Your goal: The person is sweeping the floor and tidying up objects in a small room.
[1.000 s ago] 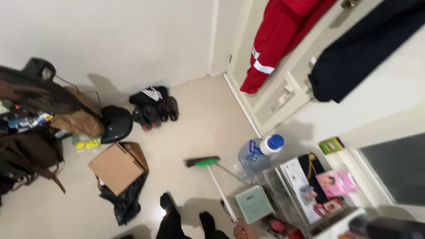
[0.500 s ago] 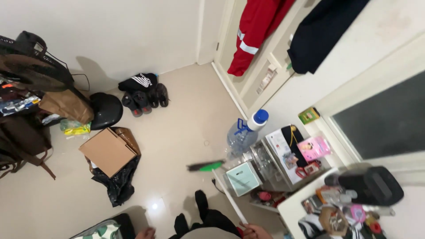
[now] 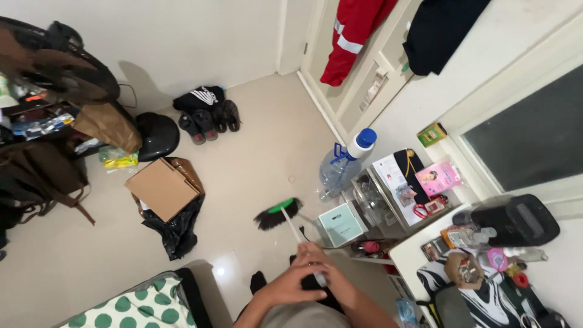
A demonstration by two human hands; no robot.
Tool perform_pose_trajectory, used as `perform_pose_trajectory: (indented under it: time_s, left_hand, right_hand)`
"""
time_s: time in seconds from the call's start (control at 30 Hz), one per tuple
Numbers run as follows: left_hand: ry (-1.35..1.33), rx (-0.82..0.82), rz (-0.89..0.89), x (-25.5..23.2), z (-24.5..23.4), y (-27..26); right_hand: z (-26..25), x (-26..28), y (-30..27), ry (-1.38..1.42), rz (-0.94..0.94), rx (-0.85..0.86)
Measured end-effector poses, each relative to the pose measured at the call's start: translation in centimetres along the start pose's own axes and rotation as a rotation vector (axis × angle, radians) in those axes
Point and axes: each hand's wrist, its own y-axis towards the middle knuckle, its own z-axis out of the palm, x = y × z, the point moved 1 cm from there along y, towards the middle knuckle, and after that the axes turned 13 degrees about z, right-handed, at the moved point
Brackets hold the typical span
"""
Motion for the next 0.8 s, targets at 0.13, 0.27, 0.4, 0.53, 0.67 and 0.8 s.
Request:
perform_pose_trajectory:
  time_s: [0.13,0.27,0.4,0.53,0.67,0.8]
  left_hand:
    - [0.196,-0.055,0.023,3.9,1.5,0.2]
    - [0.198,-0.157,-0.168,6.4,0.5,-0.5]
    - [0.211,-0.138,-0.166,1.1,-0.3,1.8]
    - [0.227,-0.033,-0.096,-2.5,0.8,3.7]
    - [0.149,-0.007,-0.222,-0.5,2.3,4.7]
    - [0.113,0.035,-0.342,5.8,3.7,5.5]
  right_hand:
    - [-0.2,0.2,5.2,0.058,-0.014,0.035]
    - [-15.7,-10.0,17.4,0.133,-0.04,0.05]
    - [-26.6,-17.1,22.1,0.207,-0.06,0.058]
    - [-30.4,-20.2,21.5,0.354,0.03,0.058]
    - [-35.6,-23.5,23.2,0.678,0.295,0.065]
    - [-42.1,-24.6,27.0,0.682,0.261,0.076]
